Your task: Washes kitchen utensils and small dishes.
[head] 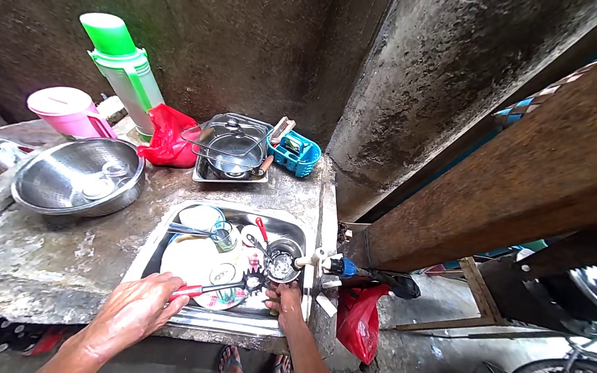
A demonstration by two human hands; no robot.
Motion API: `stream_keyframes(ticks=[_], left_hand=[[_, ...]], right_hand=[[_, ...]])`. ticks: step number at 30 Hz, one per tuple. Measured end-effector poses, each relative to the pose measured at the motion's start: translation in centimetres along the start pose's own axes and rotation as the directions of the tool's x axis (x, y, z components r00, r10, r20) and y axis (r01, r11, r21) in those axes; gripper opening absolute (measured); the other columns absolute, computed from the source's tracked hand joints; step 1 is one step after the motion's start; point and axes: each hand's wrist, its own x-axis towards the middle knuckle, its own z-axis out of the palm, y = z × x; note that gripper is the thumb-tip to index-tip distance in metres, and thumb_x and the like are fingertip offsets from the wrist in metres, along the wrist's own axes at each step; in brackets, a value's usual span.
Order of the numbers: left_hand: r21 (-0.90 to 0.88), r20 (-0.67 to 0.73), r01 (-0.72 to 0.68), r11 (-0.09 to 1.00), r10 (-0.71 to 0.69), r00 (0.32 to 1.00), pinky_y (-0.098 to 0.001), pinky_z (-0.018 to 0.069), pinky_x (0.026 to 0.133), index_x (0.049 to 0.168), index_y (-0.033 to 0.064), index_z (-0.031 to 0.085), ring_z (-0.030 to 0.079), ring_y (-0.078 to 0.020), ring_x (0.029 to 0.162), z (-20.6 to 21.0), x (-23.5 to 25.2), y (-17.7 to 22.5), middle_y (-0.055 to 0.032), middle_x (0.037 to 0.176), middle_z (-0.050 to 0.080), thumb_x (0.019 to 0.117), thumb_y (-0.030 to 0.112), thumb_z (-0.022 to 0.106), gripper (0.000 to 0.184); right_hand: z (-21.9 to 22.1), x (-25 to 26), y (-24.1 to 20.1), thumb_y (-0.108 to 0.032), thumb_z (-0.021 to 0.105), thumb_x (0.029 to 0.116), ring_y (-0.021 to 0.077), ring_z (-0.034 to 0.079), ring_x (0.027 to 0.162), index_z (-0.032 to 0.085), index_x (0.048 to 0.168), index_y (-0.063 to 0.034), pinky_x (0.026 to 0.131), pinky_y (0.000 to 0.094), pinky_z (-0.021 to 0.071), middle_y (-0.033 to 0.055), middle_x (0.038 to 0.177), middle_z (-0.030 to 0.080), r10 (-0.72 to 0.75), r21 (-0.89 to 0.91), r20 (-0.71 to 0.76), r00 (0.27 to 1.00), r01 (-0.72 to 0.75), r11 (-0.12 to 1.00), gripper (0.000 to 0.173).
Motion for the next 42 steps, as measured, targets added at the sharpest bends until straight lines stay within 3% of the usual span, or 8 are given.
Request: stream_keyframes(ticks=[22, 42], left_hand=[[0.009, 0.060, 0.033, 0.999, -0.034, 0.998, -0.0529, 0.0547, 0.071, 0.100, 0.0120, 0.073, 0.071, -0.0312, 0.089, 0.1, -0.6, 0.0, -0.0098, 0.094, 0.072, 0.0982, 0.043, 0.062, 0.034], [0.000, -0.005, 0.005, 1.000, -0.005, 1.000, -0.0535, 0.0559, 0.072, 0.100, 0.0117, 0.075, 0.072, -0.0319, 0.089, 0.7, -1.0, -0.1, -0.0105, 0.095, 0.073, 0.0965, 0.044, 0.063, 0.035]], right_hand=[[0.0, 0.0, 0.2, 0.000, 0.049, 0.1012, 0.0273, 0.070, 0.067, 0.037, 0.143, -0.0052, 0.049, 0.0369, 0.0561, 0.0212, 0.108, 0.068, -0.001, 0.011, 0.002, 1.000, 0.001, 1.000, 0.043], [0.0, -0.1, 0.1, 0.002, 0.048, 0.0991, 0.0275, 0.070, 0.068, 0.038, 0.140, -0.0040, 0.050, 0.0381, 0.0560, 0.0214, 0.109, 0.067, -0.004, 0.004, 0.008, 1.000, 0.004, 1.000, 0.042]])
